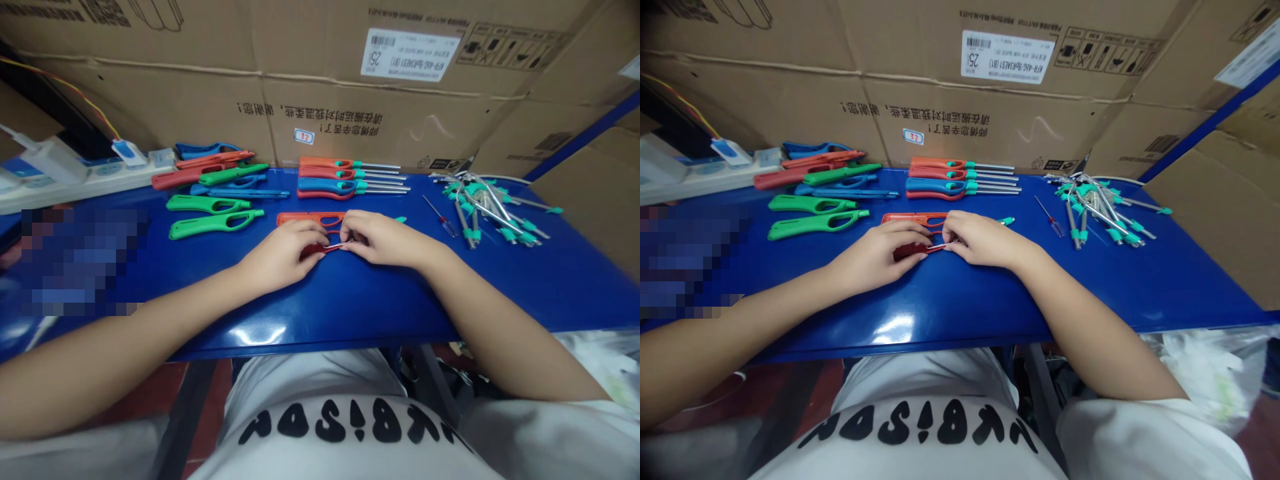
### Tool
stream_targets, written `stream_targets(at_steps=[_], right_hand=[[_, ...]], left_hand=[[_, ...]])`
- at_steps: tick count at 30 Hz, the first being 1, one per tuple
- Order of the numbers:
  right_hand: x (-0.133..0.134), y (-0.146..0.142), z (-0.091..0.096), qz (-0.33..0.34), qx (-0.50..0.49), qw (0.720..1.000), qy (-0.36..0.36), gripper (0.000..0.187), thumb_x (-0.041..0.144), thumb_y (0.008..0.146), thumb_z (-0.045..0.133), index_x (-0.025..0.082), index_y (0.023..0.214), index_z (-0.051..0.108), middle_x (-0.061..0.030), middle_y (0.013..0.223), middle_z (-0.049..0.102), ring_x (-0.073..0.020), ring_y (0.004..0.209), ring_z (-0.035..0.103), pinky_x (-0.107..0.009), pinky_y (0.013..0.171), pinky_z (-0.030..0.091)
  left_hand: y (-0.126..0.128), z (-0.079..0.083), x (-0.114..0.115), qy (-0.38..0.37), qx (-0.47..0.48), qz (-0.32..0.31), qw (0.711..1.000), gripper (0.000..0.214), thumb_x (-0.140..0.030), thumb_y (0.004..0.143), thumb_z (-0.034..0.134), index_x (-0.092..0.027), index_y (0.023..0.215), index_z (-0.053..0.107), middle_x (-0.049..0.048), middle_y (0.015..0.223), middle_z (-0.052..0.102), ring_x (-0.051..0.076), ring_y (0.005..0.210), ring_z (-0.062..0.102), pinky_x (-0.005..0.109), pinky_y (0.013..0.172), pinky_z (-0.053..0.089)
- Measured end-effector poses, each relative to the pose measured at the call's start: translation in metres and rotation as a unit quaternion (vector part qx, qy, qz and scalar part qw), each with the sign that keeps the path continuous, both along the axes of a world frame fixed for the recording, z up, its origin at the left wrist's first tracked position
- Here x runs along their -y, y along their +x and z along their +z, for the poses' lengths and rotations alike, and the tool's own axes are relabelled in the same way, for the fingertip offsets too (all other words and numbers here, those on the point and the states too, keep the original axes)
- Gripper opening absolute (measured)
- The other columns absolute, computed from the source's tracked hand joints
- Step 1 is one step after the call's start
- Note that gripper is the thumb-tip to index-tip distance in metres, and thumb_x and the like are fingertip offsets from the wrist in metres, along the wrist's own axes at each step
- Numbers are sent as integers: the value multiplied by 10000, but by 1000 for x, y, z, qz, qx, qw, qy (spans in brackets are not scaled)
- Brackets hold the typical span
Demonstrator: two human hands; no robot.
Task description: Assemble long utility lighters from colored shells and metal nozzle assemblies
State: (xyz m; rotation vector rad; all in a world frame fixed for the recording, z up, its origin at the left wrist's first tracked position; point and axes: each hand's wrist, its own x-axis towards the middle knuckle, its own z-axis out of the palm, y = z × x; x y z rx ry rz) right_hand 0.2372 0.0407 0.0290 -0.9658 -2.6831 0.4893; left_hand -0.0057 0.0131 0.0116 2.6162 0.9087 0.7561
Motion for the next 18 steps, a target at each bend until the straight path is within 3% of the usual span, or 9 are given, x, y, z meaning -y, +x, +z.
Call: stream_targets(at_steps=[11,18], right_hand=[[-2,1,-1,15,-35,999,-20,59,171,931,568,178,942,626,-69,962,669,-183,834,600,-290,746,451],[-2,1,0,23,-51,998,-15,87,158,918,567,179,929,650,-64,929,691,-182,821,610,-292,739,451]], left_hand=[[-1,0,-1,-21,-1,-1,1000,167,-174,939,589,-170,1026,732,102,1184,703,241,1144,658,415,1026,527],[-3,0,0,52,-47,-3,998,223,-205,974,561,-182,1014,779,119,1245,701,261,1096,698,415,952,567]])
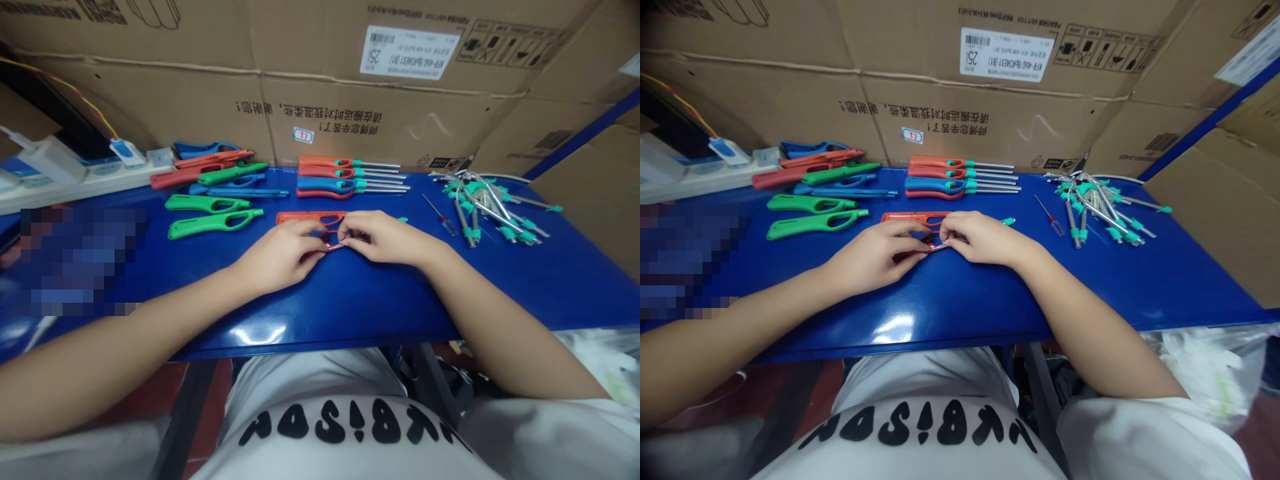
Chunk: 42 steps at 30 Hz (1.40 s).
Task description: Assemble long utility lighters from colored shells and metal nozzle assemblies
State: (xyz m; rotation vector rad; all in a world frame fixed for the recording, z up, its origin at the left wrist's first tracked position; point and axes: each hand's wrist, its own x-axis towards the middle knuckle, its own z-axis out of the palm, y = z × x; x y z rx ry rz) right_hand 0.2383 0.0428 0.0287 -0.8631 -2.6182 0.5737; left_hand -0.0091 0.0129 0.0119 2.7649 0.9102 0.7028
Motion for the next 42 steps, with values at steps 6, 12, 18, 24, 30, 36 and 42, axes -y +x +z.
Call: stream_targets(at_steps=[6,12,18,24,30,36,42], right_hand=[[0,0,1,3,1,1000,-10,52,169,909,601,176,921,652,-62,920,687,-177,796,605,-285,721,448],[-1,1,0,14,35,999,28,105,200,968,544,178,960,646,-86,978,692,-206,870,626,-307,771,448],[8,-3,8,17,125,985,114,213,212,1020,455,173,1003,663,-107,999,692,-216,853,614,-298,692,395],[11,-5,10,19,150,979,136,229,150,1001,453,168,992,682,-103,976,704,-207,809,610,-298,667,373],[11,-3,12,24,128,985,113,219,208,1018,484,166,1003,699,-105,1008,718,-217,876,642,-298,707,405],[14,-5,13,25,179,971,156,249,151,1012,461,151,1023,710,-113,1016,712,-214,856,636,-295,680,388],[15,-8,12,18,192,963,188,243,77,970,473,140,1041,697,-116,1020,708,-215,858,628,-293,687,387]], left_hand=[[1,1,2,36,-44,2,998,253,-221,993,541,-179,1021,789,116,1193,728,268,1065,703,420,934,573],[-1,4,-2,-21,5,-3,1000,219,-202,952,587,-200,1047,784,80,1183,741,238,1059,712,375,937,574],[-4,6,-5,-74,34,-9,997,210,-185,934,617,-196,1063,782,73,1178,744,227,1089,706,376,1004,556],[-5,7,-7,-72,27,-23,997,217,-188,943,609,-203,1063,789,80,1190,743,234,1098,704,388,1001,560],[-6,8,-8,-76,29,-30,996,218,-201,956,599,-205,1067,786,77,1177,747,224,1086,709,365,994,560],[-7,9,-10,-64,41,-55,996,234,-188,971,582,-175,1094,781,89,1167,753,221,1086,712,353,1003,552],[-8,11,-11,-69,50,-59,995,234,-192,976,581,-173,1093,783,90,1147,758,215,1067,718,337,1005,547]])
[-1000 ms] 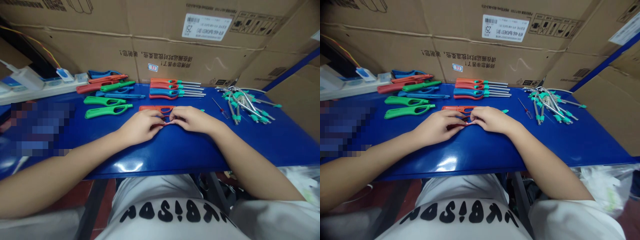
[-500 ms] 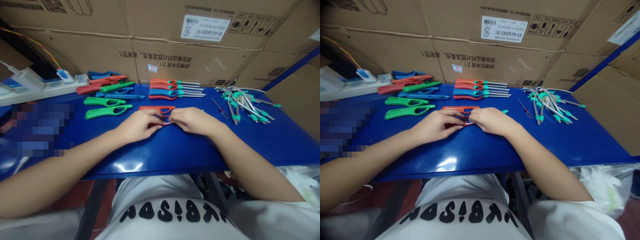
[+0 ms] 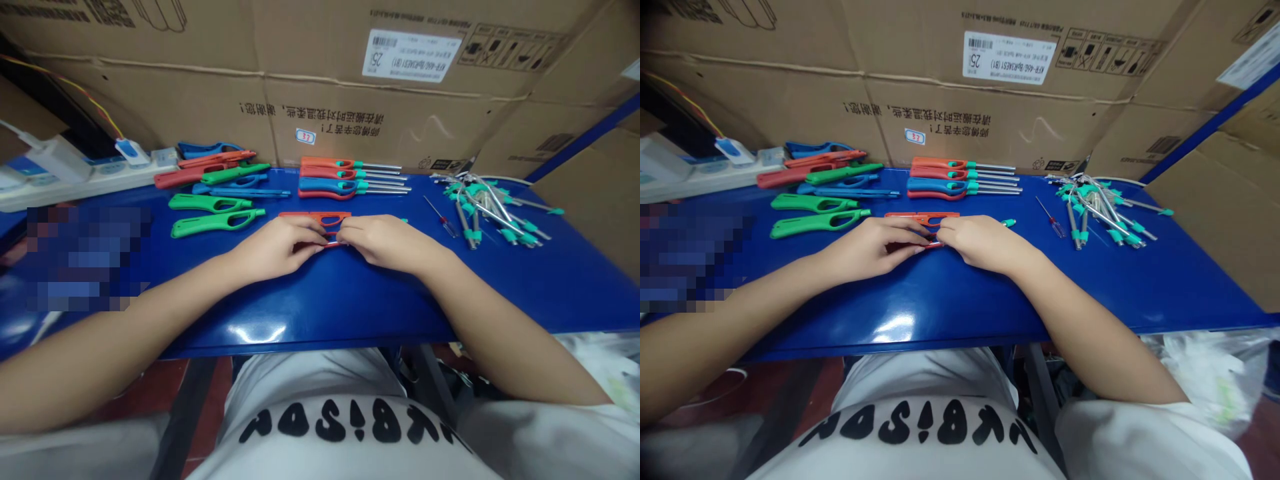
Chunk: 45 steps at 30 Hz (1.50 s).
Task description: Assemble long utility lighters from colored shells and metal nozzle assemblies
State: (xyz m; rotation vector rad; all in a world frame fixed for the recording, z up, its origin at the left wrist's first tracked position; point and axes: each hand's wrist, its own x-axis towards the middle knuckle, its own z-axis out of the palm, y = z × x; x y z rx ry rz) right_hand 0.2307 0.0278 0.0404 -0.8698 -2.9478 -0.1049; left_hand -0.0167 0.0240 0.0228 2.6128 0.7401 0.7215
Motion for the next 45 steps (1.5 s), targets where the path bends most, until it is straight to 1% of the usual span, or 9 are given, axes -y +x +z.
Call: stream_targets(at_steps=[12,16,19,25,29,33,35,39,45], right_hand=[[-2,0,-3,-10,-20,999,-23,260,46,950,470,143,1054,687,-122,1066,704,-232,930,635,-302,733,416],[-2,-1,-3,-19,-29,998,-50,240,81,971,464,146,1033,687,-118,1041,701,-231,908,633,-302,728,419],[-3,1,-4,-14,-64,994,-87,224,123,986,467,163,993,688,-103,1007,691,-218,889,627,-295,737,428],[-13,5,-10,11,-177,971,-163,143,108,936,555,162,921,687,-90,993,685,-196,895,642,-300,809,479],[-13,5,-10,14,-192,967,-169,145,137,950,554,157,924,696,-90,964,697,-197,880,650,-305,803,491],[-11,5,-8,1,-195,968,-159,197,174,983,509,164,1004,704,-103,1027,721,-208,922,663,-322,839,490],[-10,6,-7,-8,-206,967,-151,201,166,976,510,170,1040,700,-99,1054,726,-209,944,662,-323,850,482],[-11,8,-7,-40,-207,964,-165,143,180,936,579,176,1018,696,-54,912,696,-180,808,623,-288,731,453],[-15,11,-6,-41,-175,963,-199,72,196,908,635,173,934,699,-65,1009,638,-164,831,597,-276,738,442]], left_hand=[[0,1,-1,14,4,-6,1000,236,-207,993,569,-169,1095,778,90,1132,764,215,1053,723,340,987,560],[-1,-2,-2,19,-2,-7,1000,239,-195,980,580,-194,1115,778,86,1158,757,227,1090,715,357,1007,558],[-3,-5,-3,34,-15,-11,999,256,-186,981,570,-200,1134,775,90,1163,750,232,1098,711,363,998,564],[-3,-5,-1,96,-84,-26,991,312,-124,974,516,-189,1146,768,112,1219,716,244,1111,689,381,972,567],[0,-2,4,147,-154,-11,977,370,-120,976,491,-183,1259,722,120,1252,698,272,1108,661,420,962,566],[2,-2,7,174,-179,-7,968,372,-129,984,487,-168,1280,708,128,1291,679,278,1135,631,413,968,558],[2,-3,8,176,-175,-5,969,349,-147,995,489,-168,1255,721,130,1303,670,278,1151,618,418,980,550],[1,-5,7,162,-143,1,976,298,-180,1005,503,-179,1162,757,132,1314,653,276,1171,603,442,1015,526],[1,-10,4,125,-89,4,988,266,-203,997,536,-198,1125,769,139,1275,661,280,1150,618,472,1015,515]])
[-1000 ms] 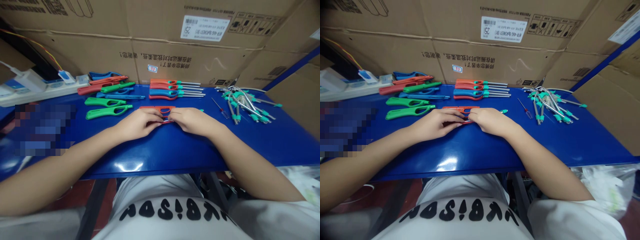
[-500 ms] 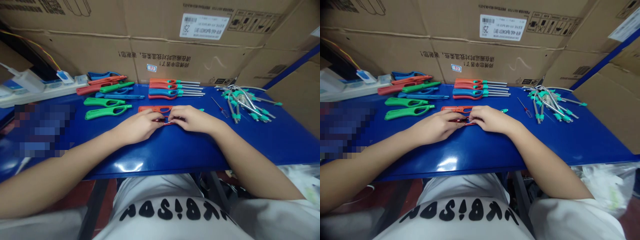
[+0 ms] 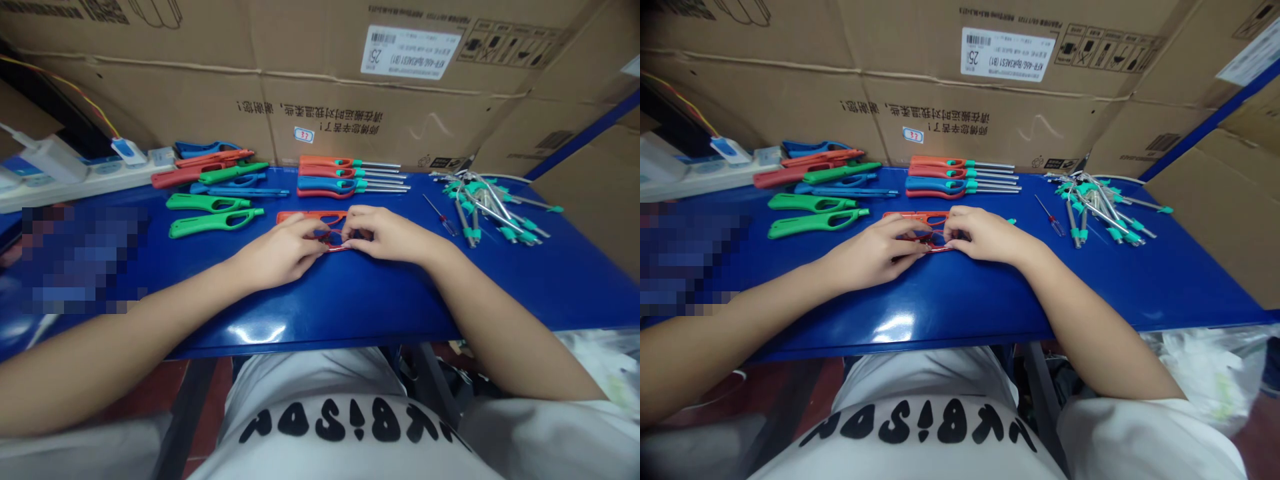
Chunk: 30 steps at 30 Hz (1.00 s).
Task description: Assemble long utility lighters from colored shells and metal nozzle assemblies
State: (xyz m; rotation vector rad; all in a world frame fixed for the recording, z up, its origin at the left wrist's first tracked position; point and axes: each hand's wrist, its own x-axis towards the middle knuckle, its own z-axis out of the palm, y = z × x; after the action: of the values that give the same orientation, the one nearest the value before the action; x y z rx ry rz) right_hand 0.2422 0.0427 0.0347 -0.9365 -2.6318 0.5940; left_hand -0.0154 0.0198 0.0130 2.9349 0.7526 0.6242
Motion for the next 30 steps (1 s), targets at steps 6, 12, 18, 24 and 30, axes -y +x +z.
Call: stream_targets(at_steps=[6,12,18,24,30], right_hand=[[0,-1,1,12,17,1000,17,60,174,916,612,174,909,672,-62,976,654,-173,838,595,-278,742,426],[2,-3,2,7,50,998,39,63,142,904,600,170,914,655,-61,962,670,-171,813,591,-269,708,399],[2,-4,-1,18,27,999,29,77,127,901,585,168,901,650,-62,941,678,-172,818,596,-270,720,417],[5,3,10,33,-7,999,-17,192,149,874,600,162,1044,688,-62,972,666,-141,744,588,-255,674,449],[-3,28,27,1,-19,999,26,245,263,856,677,198,1090,707,-91,1103,691,-227,969,637,-356,841,505]], left_hand=[[2,-1,0,-30,40,3,999,242,-176,983,546,-181,1089,763,108,1138,716,254,1091,644,452,1021,504],[5,1,3,-107,87,27,990,176,-184,921,605,-178,1014,754,88,1077,719,225,1029,674,376,962,532],[10,-2,2,-154,134,54,977,146,-219,936,596,-164,929,731,61,937,731,172,845,683,285,776,541],[11,-1,3,-219,164,96,957,141,-240,896,650,-161,1005,691,24,876,731,134,720,663,249,693,542],[9,-4,1,-227,162,102,955,324,-280,901,652,-146,1195,675,68,977,745,159,768,690,278,707,565]])
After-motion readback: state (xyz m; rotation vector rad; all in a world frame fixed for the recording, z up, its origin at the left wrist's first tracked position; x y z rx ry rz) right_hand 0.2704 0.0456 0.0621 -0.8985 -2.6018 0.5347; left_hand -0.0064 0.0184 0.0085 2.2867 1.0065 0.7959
